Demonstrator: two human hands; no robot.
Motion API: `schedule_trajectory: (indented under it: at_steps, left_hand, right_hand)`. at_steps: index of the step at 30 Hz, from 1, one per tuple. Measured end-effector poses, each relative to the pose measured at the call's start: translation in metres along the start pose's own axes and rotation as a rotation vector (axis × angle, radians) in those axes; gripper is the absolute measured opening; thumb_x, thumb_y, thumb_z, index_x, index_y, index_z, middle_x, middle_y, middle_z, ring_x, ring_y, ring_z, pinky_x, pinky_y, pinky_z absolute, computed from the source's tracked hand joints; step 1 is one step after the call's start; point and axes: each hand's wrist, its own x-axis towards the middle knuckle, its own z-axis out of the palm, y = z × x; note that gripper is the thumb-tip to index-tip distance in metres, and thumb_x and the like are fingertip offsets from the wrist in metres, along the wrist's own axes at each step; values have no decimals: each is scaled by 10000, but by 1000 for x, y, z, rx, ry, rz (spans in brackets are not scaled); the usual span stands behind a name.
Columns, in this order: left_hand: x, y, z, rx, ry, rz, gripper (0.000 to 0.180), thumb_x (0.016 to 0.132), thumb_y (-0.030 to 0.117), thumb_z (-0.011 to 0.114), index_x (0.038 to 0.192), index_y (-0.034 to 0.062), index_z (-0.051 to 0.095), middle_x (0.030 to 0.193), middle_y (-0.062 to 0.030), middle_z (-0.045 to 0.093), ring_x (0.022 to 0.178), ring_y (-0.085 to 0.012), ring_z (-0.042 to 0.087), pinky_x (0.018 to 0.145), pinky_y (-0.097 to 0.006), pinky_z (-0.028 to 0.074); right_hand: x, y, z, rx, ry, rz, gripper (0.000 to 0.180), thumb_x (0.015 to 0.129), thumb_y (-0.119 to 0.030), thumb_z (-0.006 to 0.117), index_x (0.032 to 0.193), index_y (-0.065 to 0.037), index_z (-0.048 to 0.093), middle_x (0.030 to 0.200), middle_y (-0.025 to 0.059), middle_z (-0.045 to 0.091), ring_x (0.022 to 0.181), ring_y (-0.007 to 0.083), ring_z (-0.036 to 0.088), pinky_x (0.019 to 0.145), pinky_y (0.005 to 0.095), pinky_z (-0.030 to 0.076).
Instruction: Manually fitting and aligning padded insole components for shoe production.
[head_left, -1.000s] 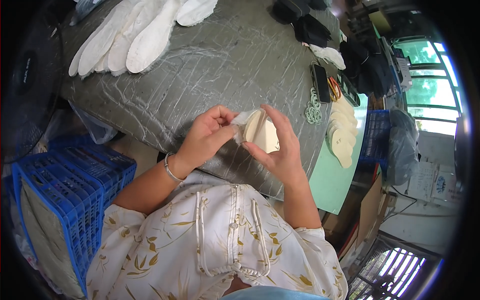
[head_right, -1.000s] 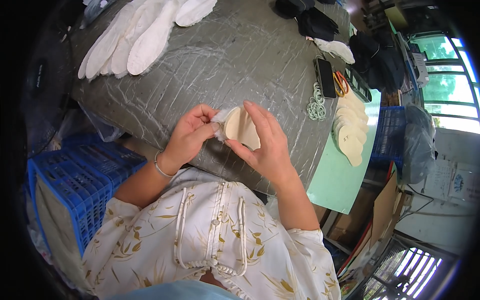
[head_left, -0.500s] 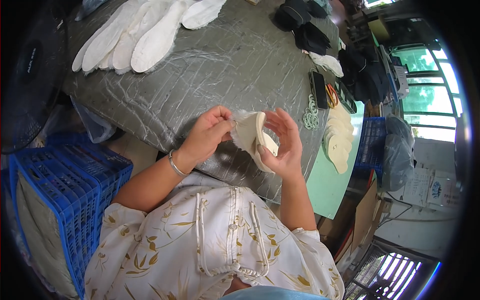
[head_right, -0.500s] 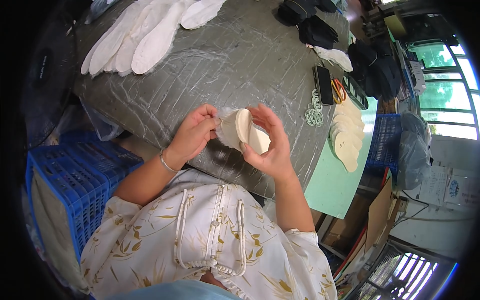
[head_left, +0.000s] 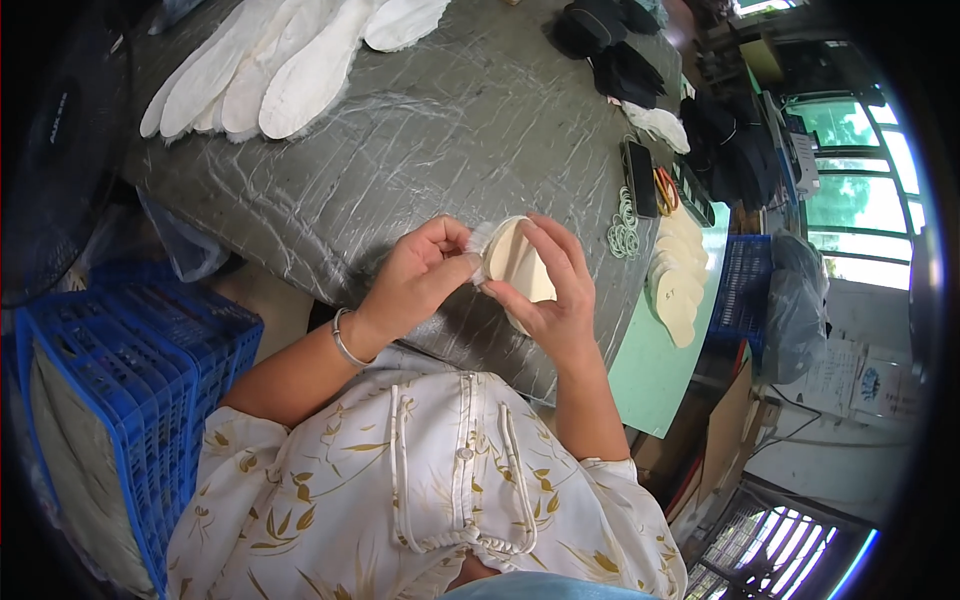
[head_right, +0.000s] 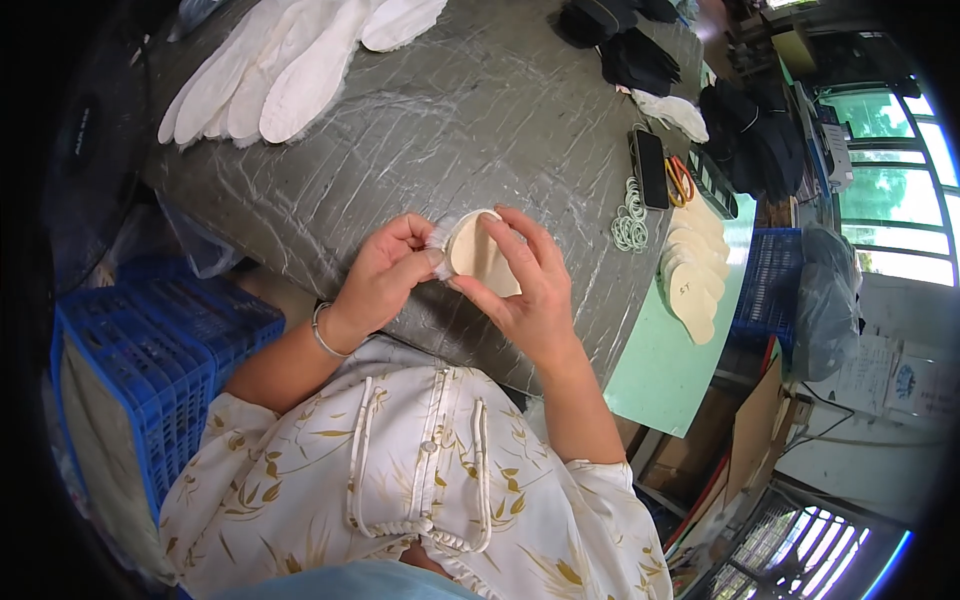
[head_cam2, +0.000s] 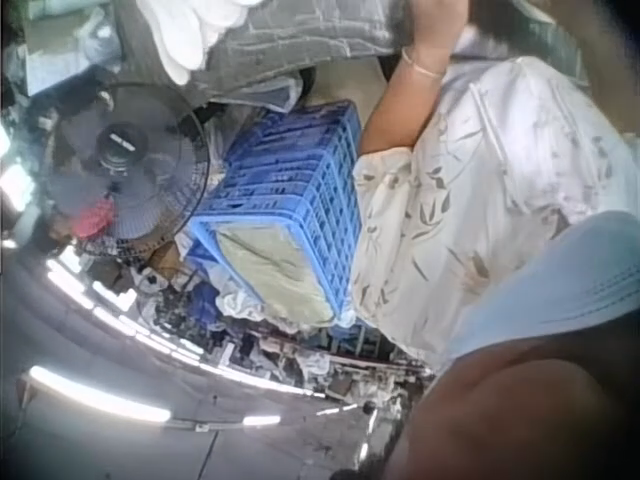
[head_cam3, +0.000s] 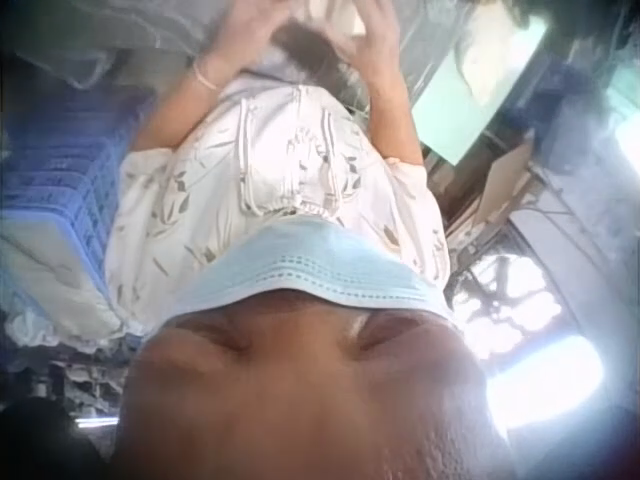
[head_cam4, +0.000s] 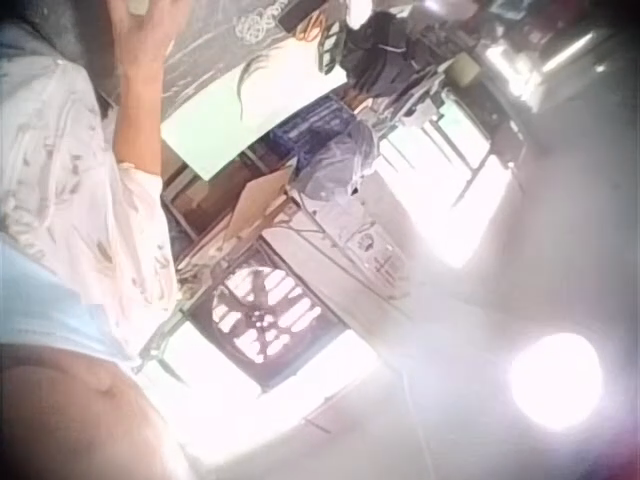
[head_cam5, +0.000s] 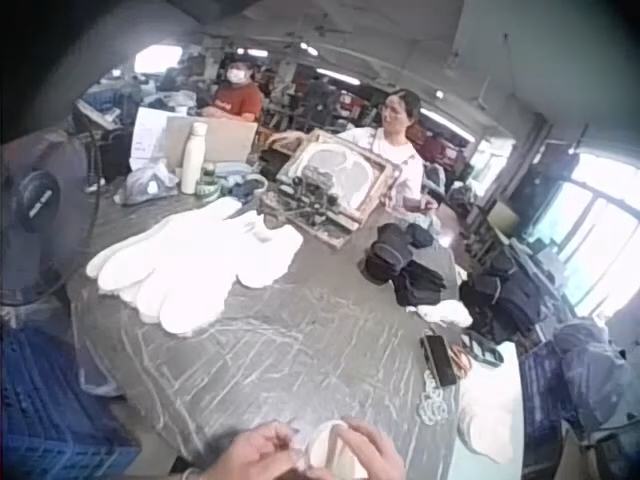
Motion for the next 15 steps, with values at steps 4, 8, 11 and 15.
schedule_trajectory:
  at_steps: [4,8,11,15]
  left_hand:
    - [0,3,3,-56,24,-22,116,918,1,550,1031,2,524,994,-26,569,911,-64,562,821,-242,502]
    - [5,0,-7,-119,-25,-64,163,960,70,524,1117,25,516,1100,-78,594,1003,-141,596,910,-329,508]
    - [10,7,-5,-292,-8,-99,233,981,132,500,1187,24,490,1147,-89,580,1057,-159,576,971,-367,477]
    - [18,5,-1,-47,11,-20,361,964,91,549,1302,7,452,1247,-113,565,1153,-158,549,998,-346,458]
  right_hand:
    - [3,1,4,-33,24,-3,642,680,-353,863,1203,-53,644,1196,157,622,1030,320,637,847,397,530]
    - [9,3,7,-42,-1,-2,652,685,-347,858,1221,-55,631,1203,160,609,1029,333,634,840,400,535]
    - [15,4,8,-36,-41,65,646,693,-330,857,1234,-66,623,1215,165,597,1020,340,633,839,402,535]
    - [23,10,12,-50,-79,103,671,692,-322,860,1264,-84,604,1235,157,575,1056,337,612,862,407,526]
